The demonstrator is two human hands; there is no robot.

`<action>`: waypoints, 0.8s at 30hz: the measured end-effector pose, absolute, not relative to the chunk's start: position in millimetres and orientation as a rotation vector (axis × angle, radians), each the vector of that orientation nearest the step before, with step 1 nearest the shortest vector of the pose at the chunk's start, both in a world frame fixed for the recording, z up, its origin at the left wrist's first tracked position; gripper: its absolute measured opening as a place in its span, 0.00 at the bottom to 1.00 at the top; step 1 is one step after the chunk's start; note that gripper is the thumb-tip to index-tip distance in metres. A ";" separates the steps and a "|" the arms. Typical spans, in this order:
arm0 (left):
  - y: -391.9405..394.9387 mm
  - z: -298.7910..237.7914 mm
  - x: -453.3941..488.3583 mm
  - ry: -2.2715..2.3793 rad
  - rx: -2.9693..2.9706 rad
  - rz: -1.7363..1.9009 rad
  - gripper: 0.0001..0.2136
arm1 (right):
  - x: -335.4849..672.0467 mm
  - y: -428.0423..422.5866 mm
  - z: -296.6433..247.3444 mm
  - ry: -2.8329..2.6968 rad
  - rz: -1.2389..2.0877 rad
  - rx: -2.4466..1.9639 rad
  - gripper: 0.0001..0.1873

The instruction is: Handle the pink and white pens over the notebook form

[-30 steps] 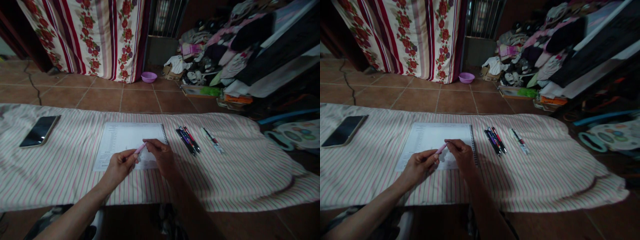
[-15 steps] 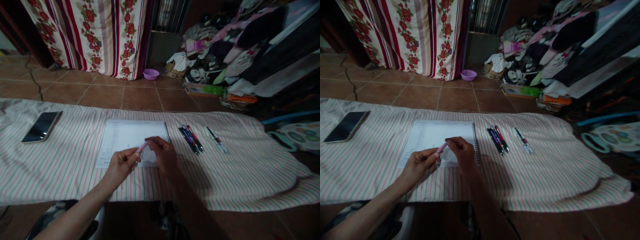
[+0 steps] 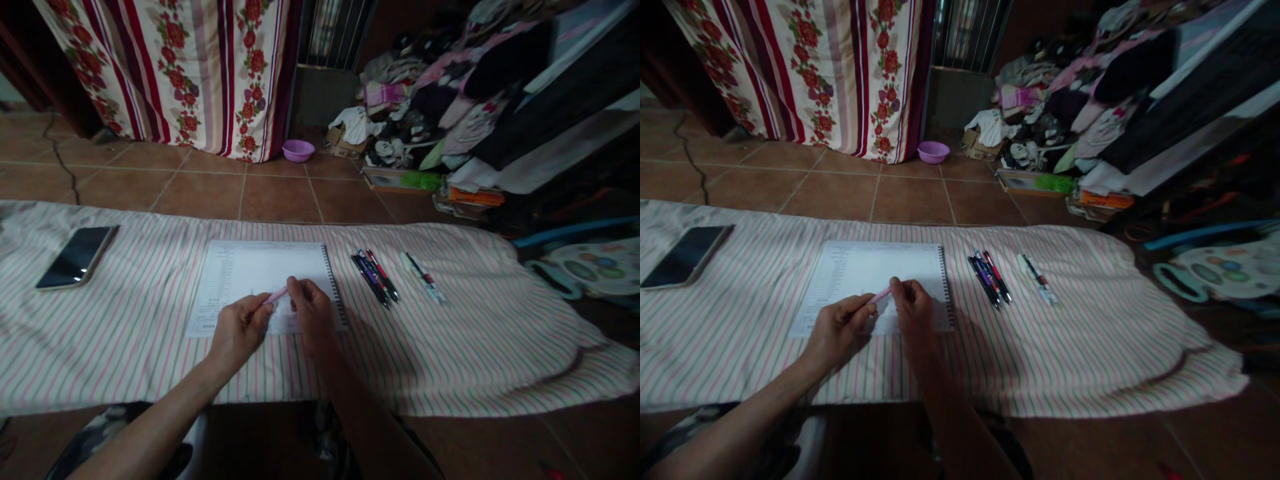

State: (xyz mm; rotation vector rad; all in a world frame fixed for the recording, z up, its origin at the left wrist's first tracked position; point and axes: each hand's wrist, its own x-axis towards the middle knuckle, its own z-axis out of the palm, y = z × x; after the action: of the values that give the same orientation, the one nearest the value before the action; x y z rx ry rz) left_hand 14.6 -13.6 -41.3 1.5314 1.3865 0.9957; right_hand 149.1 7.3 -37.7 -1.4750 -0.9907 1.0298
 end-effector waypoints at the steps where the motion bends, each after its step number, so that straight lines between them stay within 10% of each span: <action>1: -13.1 -41.8 14.5 1.317 1.379 0.987 0.15 | 151.0 6.3 -35.5 -0.985 1.111 -1.412 0.19; 8: -10.8 -29.1 15.2 1.122 1.042 0.900 0.15 | 164.9 6.6 -29.5 -0.921 1.395 -1.191 0.16; 24: -14.9 -33.8 11.3 1.372 1.626 1.010 0.14 | 147.4 7.1 -29.5 -1.095 0.879 -1.550 0.22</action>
State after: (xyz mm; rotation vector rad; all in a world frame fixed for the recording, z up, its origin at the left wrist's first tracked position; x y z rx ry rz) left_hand 11.3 -14.9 -33.8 1.6257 1.3723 1.0101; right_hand 147.4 7.1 -29.5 -1.5497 -1.0952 0.8787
